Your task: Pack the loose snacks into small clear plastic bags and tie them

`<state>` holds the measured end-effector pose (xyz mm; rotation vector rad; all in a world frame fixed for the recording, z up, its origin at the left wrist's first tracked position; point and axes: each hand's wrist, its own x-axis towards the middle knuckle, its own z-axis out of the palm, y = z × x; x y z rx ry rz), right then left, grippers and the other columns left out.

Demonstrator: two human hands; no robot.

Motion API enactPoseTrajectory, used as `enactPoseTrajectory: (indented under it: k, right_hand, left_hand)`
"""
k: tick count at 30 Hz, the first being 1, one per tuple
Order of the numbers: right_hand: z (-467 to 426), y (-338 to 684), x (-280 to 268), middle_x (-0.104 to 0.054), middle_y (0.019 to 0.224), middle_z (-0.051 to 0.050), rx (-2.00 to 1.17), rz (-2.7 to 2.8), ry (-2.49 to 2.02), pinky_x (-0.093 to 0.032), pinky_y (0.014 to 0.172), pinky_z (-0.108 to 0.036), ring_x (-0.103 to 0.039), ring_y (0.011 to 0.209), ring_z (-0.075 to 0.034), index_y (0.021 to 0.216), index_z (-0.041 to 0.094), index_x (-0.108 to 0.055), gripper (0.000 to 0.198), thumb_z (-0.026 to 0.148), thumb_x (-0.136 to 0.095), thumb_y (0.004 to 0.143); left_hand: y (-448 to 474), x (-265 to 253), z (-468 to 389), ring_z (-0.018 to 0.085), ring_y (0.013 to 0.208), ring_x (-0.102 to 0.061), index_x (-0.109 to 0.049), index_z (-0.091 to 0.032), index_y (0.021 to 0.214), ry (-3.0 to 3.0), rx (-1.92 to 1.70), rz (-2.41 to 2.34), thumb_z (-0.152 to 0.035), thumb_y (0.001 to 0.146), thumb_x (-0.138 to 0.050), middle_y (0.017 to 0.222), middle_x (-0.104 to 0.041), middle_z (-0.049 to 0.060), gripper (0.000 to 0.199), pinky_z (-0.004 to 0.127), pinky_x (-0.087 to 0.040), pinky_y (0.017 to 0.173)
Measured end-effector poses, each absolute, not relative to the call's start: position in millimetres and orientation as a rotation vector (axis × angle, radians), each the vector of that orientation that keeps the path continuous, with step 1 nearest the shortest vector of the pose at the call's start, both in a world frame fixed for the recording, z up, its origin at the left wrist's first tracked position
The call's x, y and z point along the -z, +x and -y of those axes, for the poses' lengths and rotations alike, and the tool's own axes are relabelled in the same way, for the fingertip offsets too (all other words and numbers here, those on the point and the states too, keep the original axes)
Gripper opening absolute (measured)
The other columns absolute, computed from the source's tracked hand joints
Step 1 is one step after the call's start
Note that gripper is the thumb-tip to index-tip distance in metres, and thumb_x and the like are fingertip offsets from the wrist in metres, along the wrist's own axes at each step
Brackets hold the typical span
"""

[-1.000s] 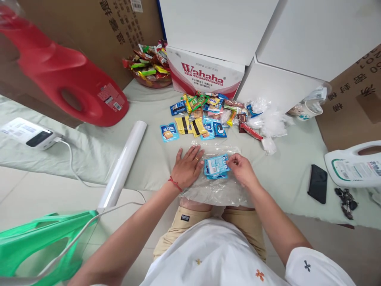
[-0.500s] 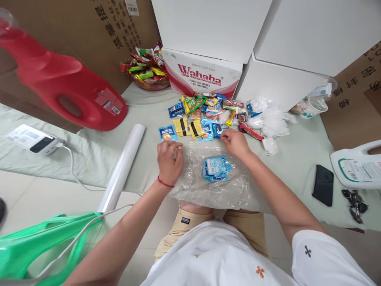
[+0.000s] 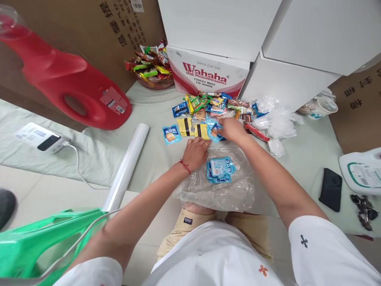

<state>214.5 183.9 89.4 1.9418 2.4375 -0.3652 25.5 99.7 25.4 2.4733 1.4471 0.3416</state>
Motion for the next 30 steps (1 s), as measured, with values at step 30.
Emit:
enactPoseTrajectory:
  k: [30]
  right_hand:
    - [-26.8,265.8,-50.2,-0.072,0.113,-0.011,0.899,-2.495,2.595,-0.051,0.085,-0.039,-0.066,0.094,-0.026,0.123,0.022,-0.067,0.037,0.039,-0.057,0.091]
  left_hand:
    - [59.6,-57.3,-89.6,0.022,0.079,-0.061,-0.067,-0.024,0.108,2.555,-0.202,-1.362,-0.031,0.103,-0.035,0.097,-0.065,0.008,0.033,0.033,-0.039,0.062]
